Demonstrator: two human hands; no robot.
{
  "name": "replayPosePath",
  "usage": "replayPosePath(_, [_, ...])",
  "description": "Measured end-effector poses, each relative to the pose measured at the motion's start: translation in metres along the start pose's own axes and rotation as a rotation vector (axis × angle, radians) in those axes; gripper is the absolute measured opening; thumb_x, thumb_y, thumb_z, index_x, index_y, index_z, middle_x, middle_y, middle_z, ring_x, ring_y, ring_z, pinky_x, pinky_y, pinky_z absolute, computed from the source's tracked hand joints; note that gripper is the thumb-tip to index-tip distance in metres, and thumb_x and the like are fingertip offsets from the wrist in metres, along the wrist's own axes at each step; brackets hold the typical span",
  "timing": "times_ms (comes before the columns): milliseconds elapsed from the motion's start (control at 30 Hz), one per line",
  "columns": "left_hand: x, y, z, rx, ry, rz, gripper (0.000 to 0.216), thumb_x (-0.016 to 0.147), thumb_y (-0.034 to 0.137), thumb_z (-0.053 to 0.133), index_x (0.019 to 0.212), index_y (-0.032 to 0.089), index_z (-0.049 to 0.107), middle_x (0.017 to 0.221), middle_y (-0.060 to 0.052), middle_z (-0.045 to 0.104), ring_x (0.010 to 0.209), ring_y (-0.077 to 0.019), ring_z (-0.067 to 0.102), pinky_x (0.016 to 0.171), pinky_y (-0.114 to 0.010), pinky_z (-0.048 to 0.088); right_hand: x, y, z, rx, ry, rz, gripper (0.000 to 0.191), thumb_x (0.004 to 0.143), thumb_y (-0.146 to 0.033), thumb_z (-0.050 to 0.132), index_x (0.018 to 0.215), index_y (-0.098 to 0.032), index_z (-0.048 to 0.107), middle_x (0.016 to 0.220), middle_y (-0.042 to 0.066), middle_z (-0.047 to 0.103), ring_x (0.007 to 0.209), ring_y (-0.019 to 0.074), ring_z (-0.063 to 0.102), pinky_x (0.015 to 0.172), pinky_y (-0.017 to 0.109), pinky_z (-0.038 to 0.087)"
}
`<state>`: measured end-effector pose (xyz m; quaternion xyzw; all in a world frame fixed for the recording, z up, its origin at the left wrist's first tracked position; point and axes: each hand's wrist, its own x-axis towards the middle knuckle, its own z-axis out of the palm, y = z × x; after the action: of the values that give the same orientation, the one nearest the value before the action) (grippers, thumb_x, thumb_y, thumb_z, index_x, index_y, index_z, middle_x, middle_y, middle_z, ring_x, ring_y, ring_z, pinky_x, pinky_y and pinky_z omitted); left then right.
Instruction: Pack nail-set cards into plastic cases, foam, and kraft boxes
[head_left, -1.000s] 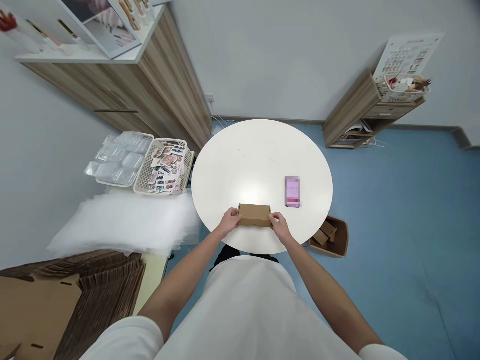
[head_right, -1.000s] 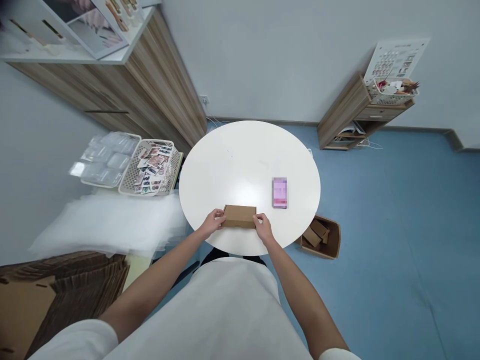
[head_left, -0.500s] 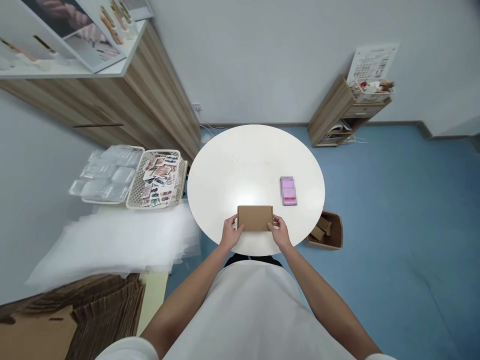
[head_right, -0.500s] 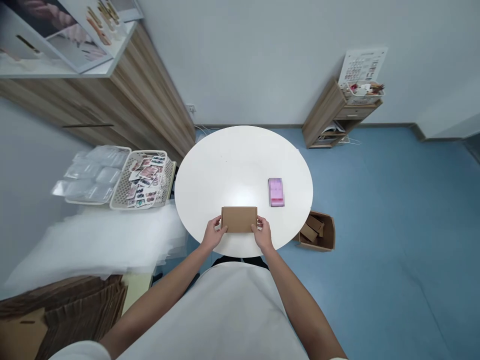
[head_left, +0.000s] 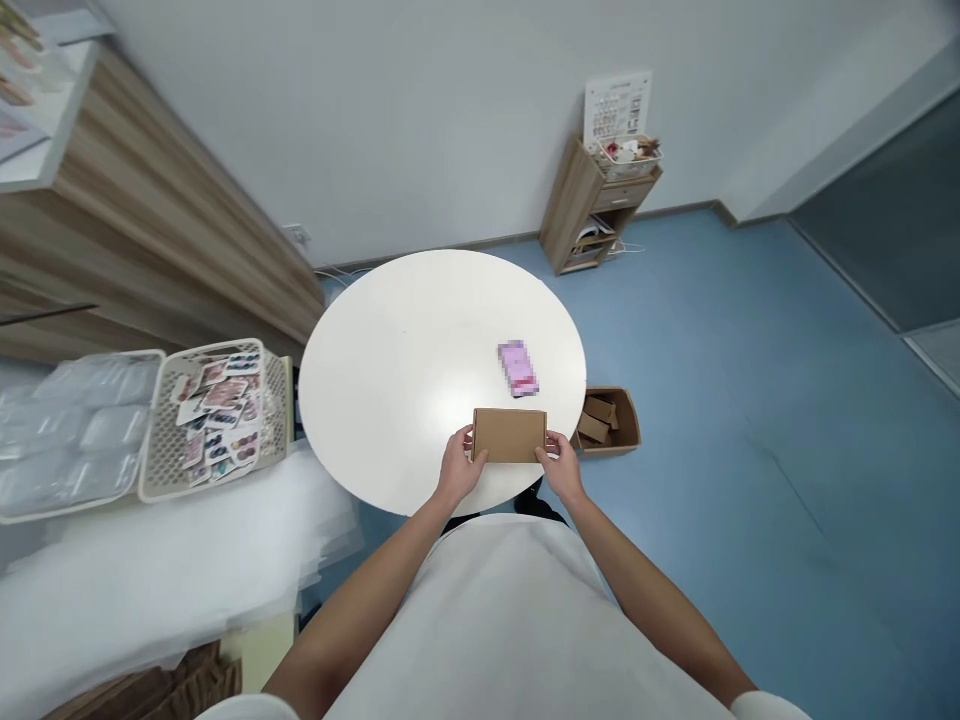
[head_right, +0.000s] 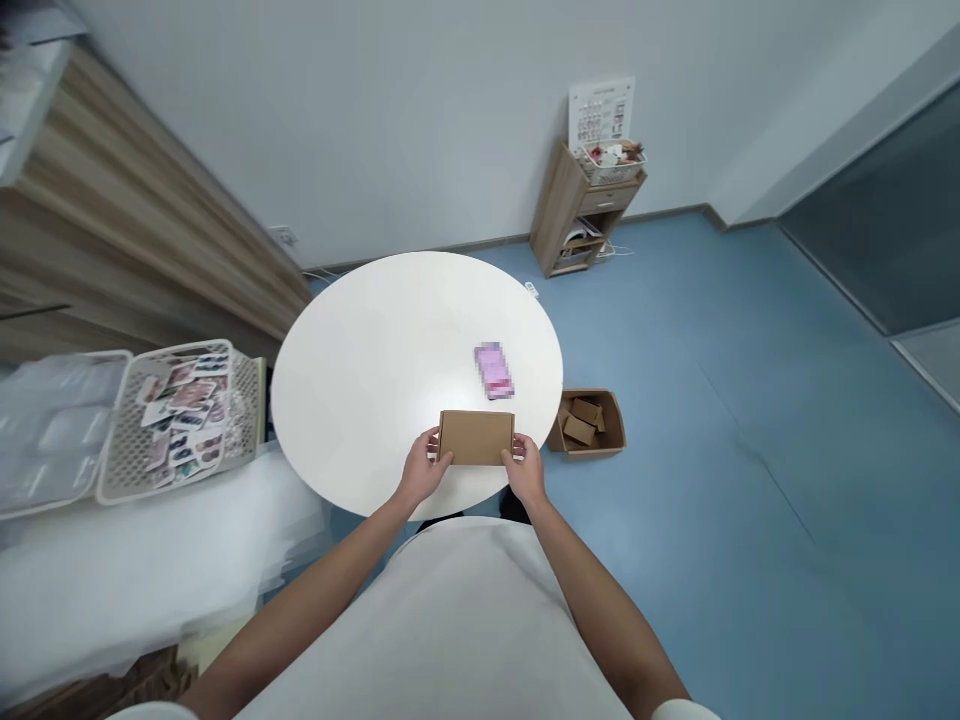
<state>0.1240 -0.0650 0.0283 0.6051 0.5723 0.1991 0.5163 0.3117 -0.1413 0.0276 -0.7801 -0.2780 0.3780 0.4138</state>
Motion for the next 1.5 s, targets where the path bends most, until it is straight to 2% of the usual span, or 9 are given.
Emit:
replayPosePath(167, [0.021, 0.047, 0.067, -0.004, -0.166, 0.008, 0.057, 0.071, 0.029, 0.059, 0.125, 0.022, 0.04, 0.113, -0.011, 0.043, 0.099, -0.0207, 0.05, 0.074, -0.031, 0.047, 0.02, 0.032, -0.066, -0.004, 0.145, 0.044, 0.049, 0.067, -0.033, 0.055, 0.114, -0.018, 0.051, 0.105, 0.009, 0.054, 0.09, 0.0184, 0.055, 0.076, 0.032, 0.049])
replayPosePath(367, [0.059, 0.095, 0.183, 0.124, -0.403, 0.097, 0.062, 0.071, 0.033, 0.06, 0.127, 0.019, 0.039, 0.111, -0.011, 0.046, 0.1, -0.0217, 0.05, 0.084, -0.033, 0.043, 0.05, 0.075, -0.161, 0.012, 0.264, 0.127, 0.056, 0.069, -0.034, 0.053, 0.123, -0.021, 0.045, 0.109, 0.008, 0.049, 0.094, 0.0196, 0.054, 0.078, 0.032, 0.05])
replayPosePath(533, [0.09, 0.135, 0.272, 0.205, -0.515, 0.164, 0.066, 0.069, 0.035, 0.062, 0.128, 0.015, 0.039, 0.112, -0.013, 0.047, 0.103, -0.023, 0.049, 0.09, -0.034, 0.039, 0.08, 0.101, -0.225, -0.01, 0.367, 0.194, 0.061, 0.069, -0.033, 0.053, 0.126, -0.018, 0.042, 0.112, 0.011, 0.047, 0.098, 0.0211, 0.053, 0.081, 0.033, 0.049])
replayPosePath(667, [0.109, 0.166, 0.321, 0.229, -0.612, 0.221, 0.069, 0.065, 0.033, 0.066, 0.127, 0.014, 0.041, 0.116, -0.014, 0.047, 0.105, -0.0247, 0.049, 0.094, -0.036, 0.036, 0.099, 0.118, -0.261, -0.006, 0.432, 0.215, 0.062, 0.069, -0.033, 0.053, 0.128, -0.018, 0.039, 0.116, 0.012, 0.047, 0.101, 0.0218, 0.052, 0.081, 0.034, 0.048])
replayPosePath(800, [0.12, 0.181, 0.346, 0.189, -0.686, 0.231, 0.067, 0.065, 0.03, 0.068, 0.126, 0.016, 0.043, 0.122, -0.012, 0.05, 0.114, -0.0272, 0.045, 0.099, -0.037, 0.032, 0.107, 0.134, -0.282, 0.052, 0.466, 0.211, 0.061, 0.071, -0.033, 0.051, 0.128, -0.017, 0.038, 0.124, 0.014, 0.044, 0.108, 0.0225, 0.05, 0.083, 0.035, 0.046])
replayPosePath(933, [0.119, 0.17, 0.345, 0.149, -0.677, 0.15, 0.068, 0.065, 0.029, 0.068, 0.126, 0.019, 0.043, 0.128, -0.009, 0.048, 0.123, -0.0267, 0.037, 0.103, -0.037, 0.028, 0.101, 0.14, -0.286, 0.089, 0.45, 0.239, 0.055, 0.072, -0.034, 0.05, 0.124, -0.017, 0.042, 0.126, 0.014, 0.045, 0.106, 0.0227, 0.052, 0.085, 0.037, 0.045])
replayPosePath(1067, [0.109, 0.144, 0.317, 0.121, -0.668, 0.025, 0.065, 0.066, 0.03, 0.068, 0.125, 0.018, 0.043, 0.131, -0.012, 0.044, 0.119, -0.026, 0.043, 0.099, -0.038, 0.034, 0.092, 0.137, -0.278, 0.071, 0.38, 0.261, 0.049, 0.072, -0.034, 0.049, 0.118, -0.019, 0.047, 0.121, 0.011, 0.051, 0.093, 0.0199, 0.059, 0.085, 0.037, 0.045])
replayPosePath(1300, [0.078, 0.098, 0.22, 0.044, -0.479, -0.171, 0.057, 0.07, 0.033, 0.064, 0.122, 0.018, 0.044, 0.121, -0.014, 0.053, 0.102, -0.0229, 0.057, 0.087, -0.035, 0.045, 0.101, 0.114, -0.238, 0.074, 0.144, 0.155, 0.045, 0.072, -0.035, 0.047, 0.113, -0.018, 0.049, 0.106, 0.009, 0.06, 0.074, 0.0168, 0.061, 0.072, 0.034, 0.047])
replayPosePath(1500, [0.044, 0.071, 0.135, 0.024, -0.2, -0.292, 0.046, 0.071, 0.04, 0.06, 0.11, 0.019, 0.053, 0.104, -0.009, 0.06, 0.09, -0.02, 0.06, 0.077, -0.032, 0.048, 0.129, 0.06, -0.176, -0.085, -0.153, -0.043, 0.043, 0.073, -0.032, 0.047, 0.113, -0.02, 0.051, 0.09, 0.004, 0.063, 0.07, 0.016, 0.059, 0.071, 0.032, 0.046])
